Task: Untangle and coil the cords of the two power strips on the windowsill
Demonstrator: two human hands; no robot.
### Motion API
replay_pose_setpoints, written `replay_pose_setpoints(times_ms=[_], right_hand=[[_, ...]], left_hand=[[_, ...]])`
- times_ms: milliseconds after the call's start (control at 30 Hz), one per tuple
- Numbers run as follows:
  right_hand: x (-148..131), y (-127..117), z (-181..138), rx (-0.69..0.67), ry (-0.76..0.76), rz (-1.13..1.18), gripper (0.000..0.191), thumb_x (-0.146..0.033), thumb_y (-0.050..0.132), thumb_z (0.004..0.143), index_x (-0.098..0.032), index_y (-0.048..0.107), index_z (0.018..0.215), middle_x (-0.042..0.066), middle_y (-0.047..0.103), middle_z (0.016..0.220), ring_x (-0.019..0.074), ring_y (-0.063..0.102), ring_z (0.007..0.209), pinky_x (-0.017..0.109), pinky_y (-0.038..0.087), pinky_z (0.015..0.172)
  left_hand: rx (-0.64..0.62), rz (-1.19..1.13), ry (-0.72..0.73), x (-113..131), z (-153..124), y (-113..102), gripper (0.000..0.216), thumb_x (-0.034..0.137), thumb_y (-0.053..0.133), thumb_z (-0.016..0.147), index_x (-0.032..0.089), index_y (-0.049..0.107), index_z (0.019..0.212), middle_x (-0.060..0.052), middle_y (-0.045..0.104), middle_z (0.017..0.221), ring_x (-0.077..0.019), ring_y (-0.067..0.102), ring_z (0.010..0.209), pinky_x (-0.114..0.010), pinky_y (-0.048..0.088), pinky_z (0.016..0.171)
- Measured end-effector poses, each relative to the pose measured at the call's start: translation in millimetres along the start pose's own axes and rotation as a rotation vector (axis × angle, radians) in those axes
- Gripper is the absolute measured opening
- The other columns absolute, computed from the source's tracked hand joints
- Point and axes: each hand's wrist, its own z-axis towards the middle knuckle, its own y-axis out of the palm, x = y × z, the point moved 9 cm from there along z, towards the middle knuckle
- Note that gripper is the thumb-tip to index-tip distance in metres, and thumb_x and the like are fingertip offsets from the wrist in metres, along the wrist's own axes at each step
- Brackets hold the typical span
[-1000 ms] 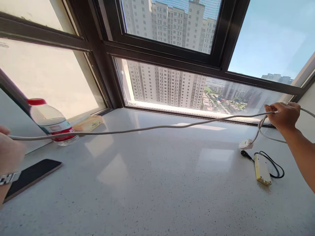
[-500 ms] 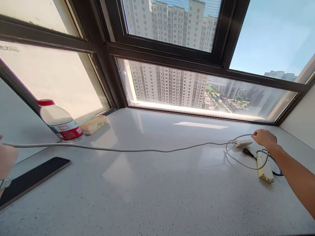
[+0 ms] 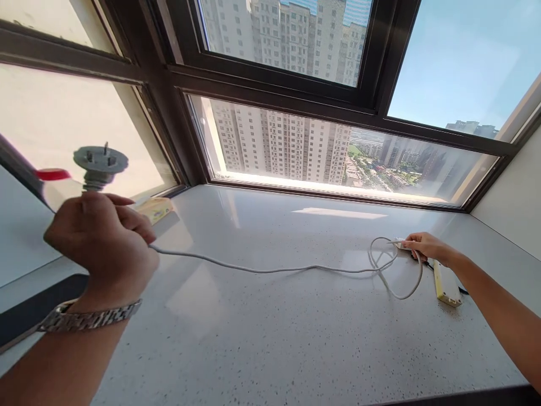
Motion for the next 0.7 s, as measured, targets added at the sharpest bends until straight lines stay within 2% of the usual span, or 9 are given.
replay_pose_setpoints(times_ms=[67, 167, 300, 467, 700], right_hand=[[1, 13, 1, -0.012, -0.027, -0.011, 0.042, -0.058, 0.067, 0.066, -0.018, 0.055, 0.066, -0.005, 0.048, 0.047, 0.0073, 0.038, 0.040, 0.022, 0.031, 0.043], [4, 27, 2, -0.025, -0.029, -0.051, 0.044, -0.061, 0.066, 0.066, -0.018, 0.053, 0.068, -0.006, 0.044, 0.048, 0.0080, 0.040, 0.041, 0.022, 0.035, 0.044], [12, 38, 1, -0.032, -0.039, -0.117, 0.042, -0.060, 0.057, 0.074, -0.019, 0.052, 0.070, -0.006, 0.043, 0.049, 0.0091, 0.042, 0.041, 0.023, 0.036, 0.045], [31, 39, 6, 0.129, 0.015, -0.362, 0.036, -0.050, 0.052, 0.082, -0.018, 0.055, 0.065, -0.005, 0.039, 0.045, 0.0090, 0.036, 0.039, 0.023, 0.026, 0.041], [73, 37, 19, 0.091, 0.187, -0.508, 0.031, -0.033, 0.052, 0.085, -0.016, 0.059, 0.060, -0.002, 0.044, 0.042, 0.0098, 0.038, 0.036, 0.024, 0.029, 0.042]], left_hand=[[0.048, -0.134, -0.049, 1, -11, 5, 0.019, 0.023, 0.046, 0.075, 0.020, 0.039, 0.057, 0.011, 0.024, 0.031, -0.0057, 0.015, 0.027, -0.020, 0.014, 0.028], [-0.039, -0.290, -0.188, -7, -23, 23, 0.022, 0.022, 0.047, 0.077, 0.019, 0.041, 0.055, 0.012, 0.021, 0.031, -0.0040, 0.010, 0.027, -0.017, 0.009, 0.029], [-0.102, -0.352, -0.328, -28, -35, 33, 0.026, 0.023, 0.047, 0.082, 0.018, 0.044, 0.057, 0.011, 0.021, 0.032, -0.0039, 0.011, 0.026, -0.016, 0.010, 0.028], [-0.162, -0.395, -0.481, -56, -52, 42, 0.027, 0.025, 0.046, 0.086, 0.018, 0.046, 0.060, 0.011, 0.022, 0.034, -0.0040, 0.013, 0.027, -0.015, 0.011, 0.028], [-0.209, -0.454, -0.780, -106, -88, 60, 0.022, 0.025, 0.043, 0.088, 0.018, 0.044, 0.067, 0.011, 0.022, 0.038, -0.0044, 0.013, 0.029, -0.016, 0.011, 0.029]])
